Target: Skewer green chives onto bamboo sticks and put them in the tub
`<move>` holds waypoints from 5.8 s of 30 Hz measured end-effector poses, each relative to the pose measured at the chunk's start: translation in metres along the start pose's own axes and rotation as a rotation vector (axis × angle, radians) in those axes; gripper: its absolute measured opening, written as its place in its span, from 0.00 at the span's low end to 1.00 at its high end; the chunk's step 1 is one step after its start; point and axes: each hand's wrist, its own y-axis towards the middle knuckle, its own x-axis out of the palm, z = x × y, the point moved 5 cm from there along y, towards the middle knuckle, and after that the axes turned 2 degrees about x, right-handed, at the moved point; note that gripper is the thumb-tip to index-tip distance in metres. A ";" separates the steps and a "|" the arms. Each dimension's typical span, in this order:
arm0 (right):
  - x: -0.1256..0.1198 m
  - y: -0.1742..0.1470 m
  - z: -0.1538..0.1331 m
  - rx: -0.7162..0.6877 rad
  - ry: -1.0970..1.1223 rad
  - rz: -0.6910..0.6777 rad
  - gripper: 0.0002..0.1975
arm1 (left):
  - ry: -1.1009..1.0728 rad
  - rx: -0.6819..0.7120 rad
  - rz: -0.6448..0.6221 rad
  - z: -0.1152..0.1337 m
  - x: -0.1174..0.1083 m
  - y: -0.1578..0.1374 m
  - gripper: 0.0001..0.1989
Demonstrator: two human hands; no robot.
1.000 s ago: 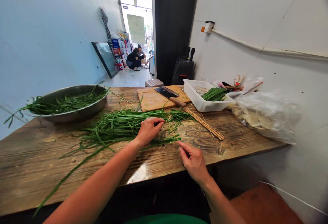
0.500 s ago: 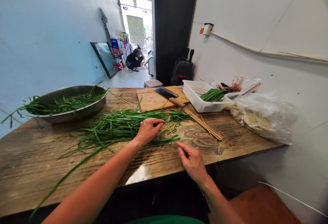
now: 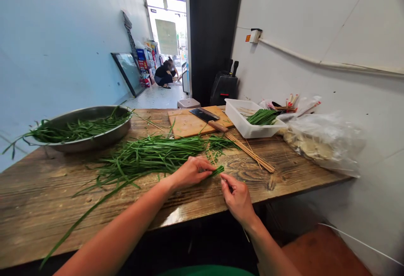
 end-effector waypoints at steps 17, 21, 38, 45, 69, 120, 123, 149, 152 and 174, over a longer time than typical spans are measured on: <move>-0.001 -0.003 -0.001 0.008 0.017 -0.007 0.15 | 0.630 -0.216 -0.032 -0.040 -0.049 -0.018 0.05; -0.001 -0.004 0.000 -0.006 0.024 0.000 0.14 | 0.674 -0.223 -0.024 -0.037 -0.059 -0.022 0.04; -0.001 -0.002 -0.006 -0.046 0.053 -0.060 0.14 | 0.030 -0.465 0.331 -0.038 -0.024 -0.005 0.12; -0.001 -0.001 -0.007 -0.045 0.040 -0.068 0.14 | 0.000 -0.436 0.320 -0.035 -0.024 -0.004 0.13; -0.002 -0.001 -0.003 -0.001 0.019 0.002 0.14 | -0.022 -0.258 0.130 -0.022 -0.020 -0.001 0.16; -0.001 -0.002 -0.005 -0.064 0.044 -0.057 0.14 | -0.077 -0.485 0.381 -0.044 -0.025 -0.009 0.12; -0.001 -0.002 -0.005 -0.070 0.051 -0.066 0.14 | -0.083 -0.458 0.388 -0.042 -0.023 -0.007 0.11; 0.000 -0.002 -0.004 -0.068 0.036 -0.070 0.14 | -0.061 -0.412 0.404 -0.036 -0.022 -0.007 0.12; 0.000 -0.002 -0.004 -0.060 0.036 -0.072 0.14 | -0.057 -0.394 0.402 -0.034 -0.022 -0.006 0.12; 0.000 -0.003 0.000 -0.026 0.022 -0.010 0.14 | 0.076 -0.067 0.091 -0.004 -0.024 -0.003 0.12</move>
